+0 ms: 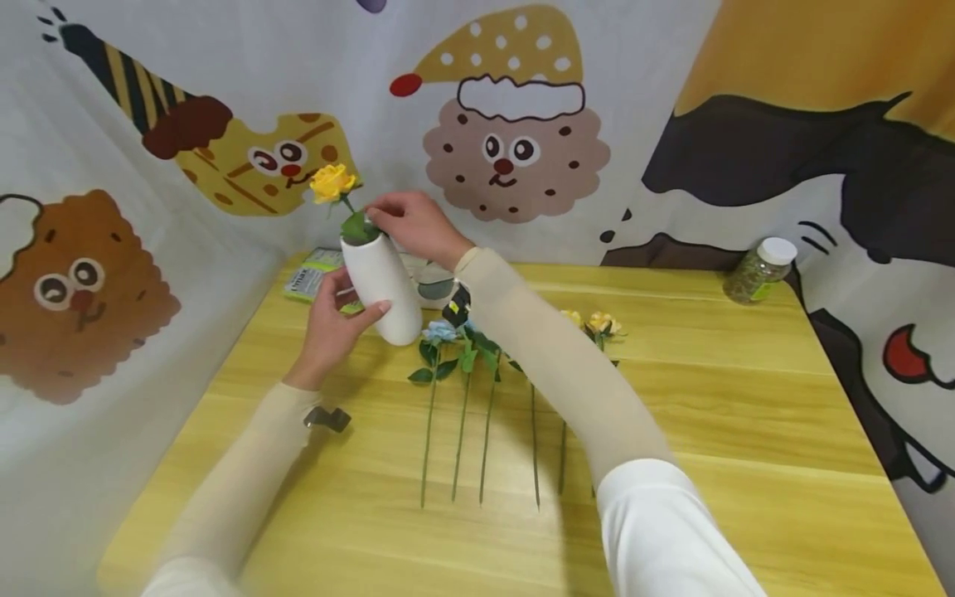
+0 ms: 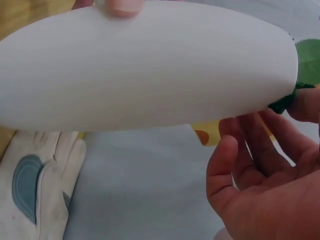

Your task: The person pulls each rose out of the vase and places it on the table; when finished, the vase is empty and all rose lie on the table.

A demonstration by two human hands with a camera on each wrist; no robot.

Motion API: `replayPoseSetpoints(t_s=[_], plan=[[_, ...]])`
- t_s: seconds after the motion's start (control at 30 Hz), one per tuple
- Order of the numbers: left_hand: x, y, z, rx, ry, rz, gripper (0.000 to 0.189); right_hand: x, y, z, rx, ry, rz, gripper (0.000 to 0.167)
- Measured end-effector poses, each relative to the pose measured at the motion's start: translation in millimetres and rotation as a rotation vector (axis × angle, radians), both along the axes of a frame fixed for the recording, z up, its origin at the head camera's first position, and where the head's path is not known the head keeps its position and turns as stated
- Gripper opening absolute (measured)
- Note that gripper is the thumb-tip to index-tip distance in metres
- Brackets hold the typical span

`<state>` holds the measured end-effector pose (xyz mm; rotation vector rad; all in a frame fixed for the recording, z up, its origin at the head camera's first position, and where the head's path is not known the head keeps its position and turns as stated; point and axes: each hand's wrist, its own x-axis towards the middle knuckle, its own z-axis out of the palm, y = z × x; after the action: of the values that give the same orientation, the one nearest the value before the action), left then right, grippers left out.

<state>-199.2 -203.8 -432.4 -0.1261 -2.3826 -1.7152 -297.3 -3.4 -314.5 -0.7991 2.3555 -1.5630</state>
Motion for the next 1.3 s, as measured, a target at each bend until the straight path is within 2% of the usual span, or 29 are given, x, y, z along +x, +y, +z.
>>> replayPoseSetpoints(t_s=[0.13,0.37,0.53,0.67,1.0,1.3], plan=[[0.5,0.3,0.3,0.002,-0.003,-0.006,0.079,-1.6,-7,2.3,0.003,-0.034,0.035,0.036],[-0.2,0.4,1.9,-0.002,-0.015,0.003,0.078,1.4,-17,6.8,-0.006,0.034,0.066,0.027],[0.1,0.8,2.5,0.000,-0.017,-0.001,0.079,3.7,-18,8.2,-0.021,0.021,0.038,0.025],[-0.3,0.1,1.5,-0.001,-0.014,0.005,0.079,5.6,-13,9.9,-0.045,0.008,-0.021,0.026],[-0.5,-0.4,0.8,0.012,-0.006,0.008,0.078,11.0,2,13.7,-0.277,0.095,-0.116,0.032],[0.3,0.1,0.9,0.024,-0.002,0.005,0.079,18.8,12,17.9,-0.538,0.120,-0.219,0.040]])
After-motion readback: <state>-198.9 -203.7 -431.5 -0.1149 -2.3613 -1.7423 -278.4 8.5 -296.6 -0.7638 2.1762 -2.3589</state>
